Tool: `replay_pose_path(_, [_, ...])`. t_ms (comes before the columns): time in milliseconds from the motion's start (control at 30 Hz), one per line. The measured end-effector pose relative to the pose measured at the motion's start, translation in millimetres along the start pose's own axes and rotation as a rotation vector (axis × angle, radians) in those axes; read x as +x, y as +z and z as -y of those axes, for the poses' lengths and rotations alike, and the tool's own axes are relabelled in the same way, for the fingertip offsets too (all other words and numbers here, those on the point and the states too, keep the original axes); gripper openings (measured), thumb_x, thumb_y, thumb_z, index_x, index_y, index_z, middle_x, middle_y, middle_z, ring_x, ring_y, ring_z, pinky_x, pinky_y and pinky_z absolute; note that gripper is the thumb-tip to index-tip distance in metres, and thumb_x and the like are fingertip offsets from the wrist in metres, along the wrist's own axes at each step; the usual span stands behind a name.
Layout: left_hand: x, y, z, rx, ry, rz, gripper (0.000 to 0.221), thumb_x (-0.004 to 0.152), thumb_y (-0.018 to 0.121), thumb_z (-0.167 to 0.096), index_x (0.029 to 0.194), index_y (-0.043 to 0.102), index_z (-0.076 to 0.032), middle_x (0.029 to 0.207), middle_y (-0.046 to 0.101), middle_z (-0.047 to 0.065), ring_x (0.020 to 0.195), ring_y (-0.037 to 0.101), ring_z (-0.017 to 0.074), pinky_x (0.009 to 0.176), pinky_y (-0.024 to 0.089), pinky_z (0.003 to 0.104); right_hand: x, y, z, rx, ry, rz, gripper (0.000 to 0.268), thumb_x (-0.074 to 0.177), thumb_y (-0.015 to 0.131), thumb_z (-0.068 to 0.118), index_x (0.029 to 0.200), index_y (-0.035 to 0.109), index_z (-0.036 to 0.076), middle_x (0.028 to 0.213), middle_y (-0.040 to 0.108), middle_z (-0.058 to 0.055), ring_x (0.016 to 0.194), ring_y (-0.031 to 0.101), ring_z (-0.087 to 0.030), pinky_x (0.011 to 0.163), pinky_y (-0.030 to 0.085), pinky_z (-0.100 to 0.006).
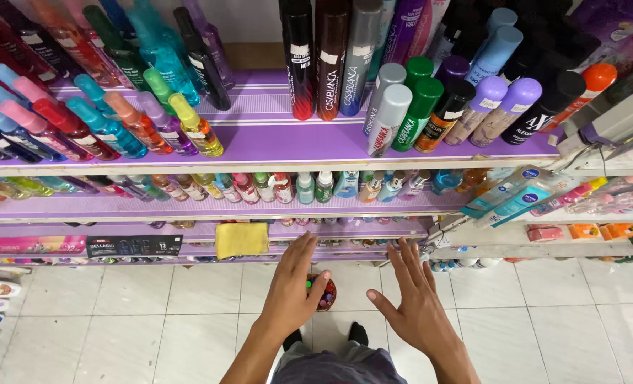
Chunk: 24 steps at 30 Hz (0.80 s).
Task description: Picking various spray cans from store shelves and placing them into a basket while sitting on the floor.
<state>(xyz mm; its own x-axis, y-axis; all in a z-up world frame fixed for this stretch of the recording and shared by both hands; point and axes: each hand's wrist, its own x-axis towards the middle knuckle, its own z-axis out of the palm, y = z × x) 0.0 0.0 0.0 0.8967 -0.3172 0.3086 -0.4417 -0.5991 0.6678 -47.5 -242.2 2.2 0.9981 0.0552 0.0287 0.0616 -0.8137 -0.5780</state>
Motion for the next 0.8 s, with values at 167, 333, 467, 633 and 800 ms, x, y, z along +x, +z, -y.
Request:
replay_pose_path(167, [47,-23,-54,-0.029,0.118,-0.146,0.042,0.093,0.068,-0.015,0.131,0.058,0.001,0.13,0.066,0.018,0.116,0.066,0.032,0.098,0.052,0.042,7,-8,-7,0.0,-0.066,0.006,0.087,0.09,0.064,0.057,0.157,0.037,0.01,0.168,0.026,-0.021,0.157,0.013,-0.042,0.12,0.016,-0.06])
replay_pose_path(333, [94,-37,-88,-0.001,0.298,-0.328,0.037,0.091,0.072,-0.008,0.124,0.061,0.002,0.116,0.07,0.017,0.103,0.069,0.0292,0.091,0.056,0.04,9,-16,-6,0.021,-0.094,-0.001,0.086,0.089,0.066,0.055,0.157,0.037,0.01,0.169,0.025,-0.02,0.157,0.014,-0.042,0.12,0.018,-0.059])
replay_pose_path(467, [133,-34,-99,0.011,0.339,-0.42,0.04,0.09,0.074,-0.006,0.126,0.059,0.004,0.117,0.069,0.018,0.104,0.068,0.0301,0.093,0.056,0.041,9,-17,-11,0.014,-0.082,-0.018,0.087,0.089,0.065,0.055,0.158,0.035,0.011,0.17,0.023,-0.019,0.158,0.014,-0.042,0.119,0.019,-0.06])
replay_pose_path(633, [168,-19,-103,0.078,0.278,-0.479,0.039,0.088,0.076,-0.013,0.119,0.059,0.005,0.107,0.067,0.017,0.09,0.065,0.03,0.086,0.053,0.042,10,-20,-13,0.023,-0.065,-0.02,0.087,0.089,0.067,0.053,0.158,0.036,0.01,0.169,0.025,-0.019,0.157,0.016,-0.042,0.118,0.021,-0.059])
replay_pose_path(800, [183,-5,-101,0.106,0.186,-0.511,0.04,0.085,0.078,-0.019,0.115,0.063,0.003,0.098,0.069,0.014,0.081,0.068,0.027,0.077,0.052,0.042,10,-19,-16,0.025,-0.043,-0.039,0.085,0.088,0.067,0.052,0.157,0.038,0.011,0.169,0.026,-0.019,0.157,0.016,-0.041,0.119,0.021,-0.059])
